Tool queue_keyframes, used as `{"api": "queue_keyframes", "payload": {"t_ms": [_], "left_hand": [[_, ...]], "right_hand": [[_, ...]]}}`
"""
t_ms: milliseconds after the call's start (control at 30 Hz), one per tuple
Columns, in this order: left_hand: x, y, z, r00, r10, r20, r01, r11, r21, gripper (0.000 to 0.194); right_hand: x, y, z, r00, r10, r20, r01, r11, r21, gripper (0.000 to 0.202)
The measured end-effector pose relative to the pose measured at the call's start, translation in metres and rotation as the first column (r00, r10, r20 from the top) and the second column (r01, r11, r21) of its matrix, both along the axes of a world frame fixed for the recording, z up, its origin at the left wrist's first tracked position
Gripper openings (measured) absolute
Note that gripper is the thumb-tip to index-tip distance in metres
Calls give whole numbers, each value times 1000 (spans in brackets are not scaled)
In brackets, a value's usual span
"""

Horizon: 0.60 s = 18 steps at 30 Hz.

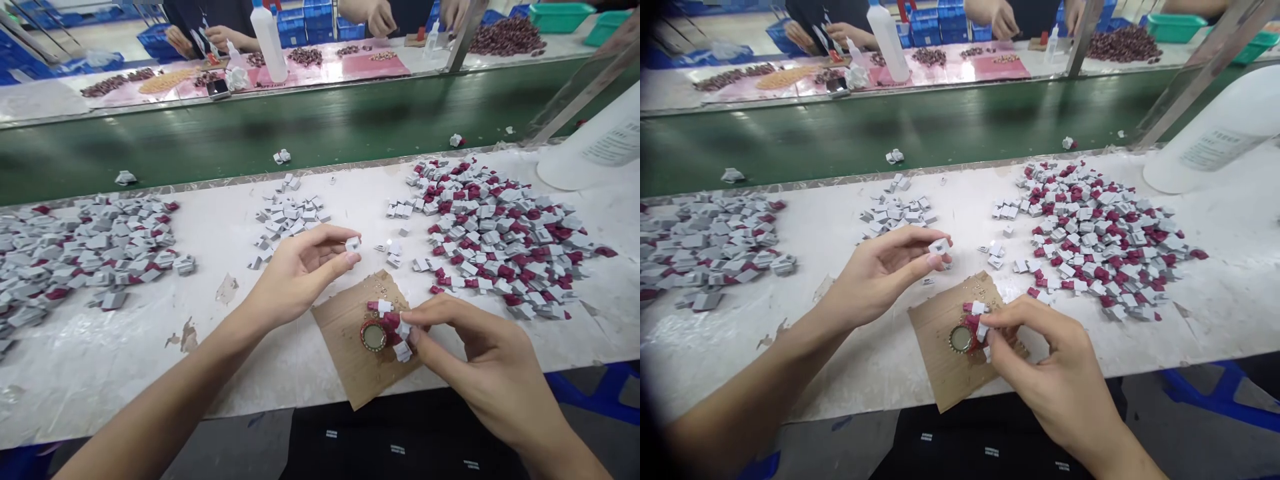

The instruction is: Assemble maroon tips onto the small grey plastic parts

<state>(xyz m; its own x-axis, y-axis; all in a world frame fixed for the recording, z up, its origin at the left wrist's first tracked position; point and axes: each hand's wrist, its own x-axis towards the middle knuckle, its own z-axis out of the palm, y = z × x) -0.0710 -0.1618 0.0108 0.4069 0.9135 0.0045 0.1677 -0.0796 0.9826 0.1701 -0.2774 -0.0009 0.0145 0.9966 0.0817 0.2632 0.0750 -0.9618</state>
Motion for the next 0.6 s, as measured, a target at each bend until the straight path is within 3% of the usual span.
{"api": "queue_keyframes", "payload": {"t_ms": [133, 300, 433, 600], "left_hand": [[8, 5, 6, 1000, -14, 8, 14, 998, 55, 31], [20, 18, 22, 993, 76, 91, -91, 979, 181, 23], [30, 14, 22, 994, -22, 108, 21, 1000, 10, 7], [40, -3, 12, 975, -138, 173, 172, 964, -201, 12]], "right_hand": [[5, 13, -6, 970, -72, -231, 63, 997, -50, 10], [2, 23, -10, 883, -154, -444, 110, 986, -121, 6], [-2, 28, -11, 839, -206, -504, 205, 977, -59, 8], [-1, 32, -12, 847, -186, -497, 193, 980, -38, 10]]}}
